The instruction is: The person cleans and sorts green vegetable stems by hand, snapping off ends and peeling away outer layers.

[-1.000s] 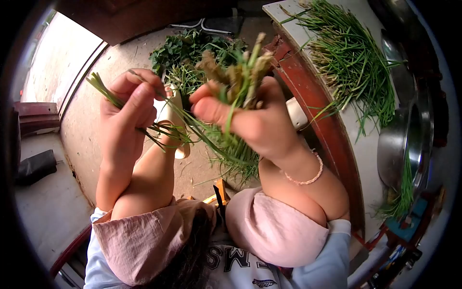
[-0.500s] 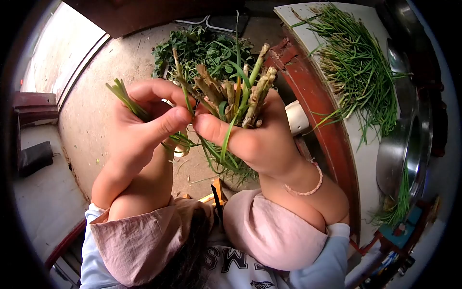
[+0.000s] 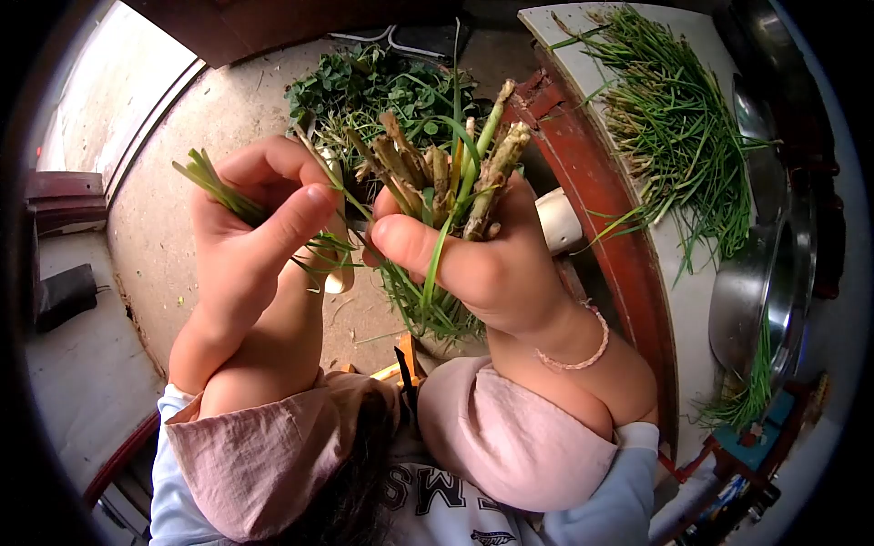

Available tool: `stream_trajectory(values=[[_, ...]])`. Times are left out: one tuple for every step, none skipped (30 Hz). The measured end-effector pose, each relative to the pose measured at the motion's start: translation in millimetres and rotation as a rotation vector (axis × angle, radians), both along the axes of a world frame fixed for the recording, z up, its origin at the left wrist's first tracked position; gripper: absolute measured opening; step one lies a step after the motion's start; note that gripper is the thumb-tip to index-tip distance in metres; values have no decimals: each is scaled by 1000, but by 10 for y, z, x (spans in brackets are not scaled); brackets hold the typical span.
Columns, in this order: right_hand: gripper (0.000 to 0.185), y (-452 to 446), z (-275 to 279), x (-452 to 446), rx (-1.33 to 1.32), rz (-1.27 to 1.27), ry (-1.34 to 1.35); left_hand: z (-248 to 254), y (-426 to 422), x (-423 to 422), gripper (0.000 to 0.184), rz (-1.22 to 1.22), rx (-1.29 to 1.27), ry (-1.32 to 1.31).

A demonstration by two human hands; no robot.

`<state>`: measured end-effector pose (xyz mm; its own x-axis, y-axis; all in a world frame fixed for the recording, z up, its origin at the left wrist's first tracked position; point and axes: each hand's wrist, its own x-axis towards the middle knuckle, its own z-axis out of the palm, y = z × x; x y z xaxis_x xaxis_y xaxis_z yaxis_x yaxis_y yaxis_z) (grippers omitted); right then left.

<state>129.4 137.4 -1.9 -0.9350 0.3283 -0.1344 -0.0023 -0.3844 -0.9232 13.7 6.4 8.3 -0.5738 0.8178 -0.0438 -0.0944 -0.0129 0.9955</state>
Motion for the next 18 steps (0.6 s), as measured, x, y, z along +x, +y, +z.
stream_trajectory(values=[[10, -10, 30, -1, -14, -2, -28, -6, -1, -3, 6, 8, -3, 46], [9, -16, 58, -5, -29, -4, -57, -13, -3, -7, 4, 16, -6, 92], [9, -14, 77, -12, -29, -3, -58, -21, -6, -9, 4, 17, -7, 90], [9, -11, 93, -19, -34, 12, -73, -31, -9, -10, 4, 50, -3, 171], [10, -11, 110, -24, -39, 28, -89, -39, -12, -9, 3, 83, 0, 251], [10, -29, 130, -29, -39, 28, -90, -43, -8, -2, 3, 83, 0, 250], [10, -62, 149, -34, -24, -13, -125, -45, 3, 9, 4, 110, 25, 265], [10, -78, 157, -36, -8, -55, -159, -49, 9, 17, 4, 136, 51, 281], [10, -60, 148, -35, -8, -55, -160, -64, 5, 6, 4, 136, 50, 280], [11, -25, 130, -33, 13, 5, -170, -88, -1, -13, 4, 134, 42, 357], [12, -7, 116, -30, 34, 66, -180, -101, -4, -22, 4, 132, 33, 434], [12, -33, 106, -39, 31, 47, -167, -97, 3, -13, 4, 132, 33, 434], [13, -59, 96, -49, 29, 28, -155, -89, 13, 1, 4, 157, 42, 412], [13, -69, 82, -58, 110, 26, -123, -82, 18, 8, 5, 181, 52, 390], [16, -108, 76, -72, 142, -35, -115, -75, 18, 6, 5, 181, 51, 389], [21, -148, 70, -86, 175, -96, -109, -69, 20, 1, 5, 139, 90, 402], [21, -127, 71, -78, 175, -96, -109, -68, 24, -3, 5, 97, 129, 415], [13, -89, 75, -66, 124, -38, -111, -79, 36, -17, 5, 97, 129, 414]])
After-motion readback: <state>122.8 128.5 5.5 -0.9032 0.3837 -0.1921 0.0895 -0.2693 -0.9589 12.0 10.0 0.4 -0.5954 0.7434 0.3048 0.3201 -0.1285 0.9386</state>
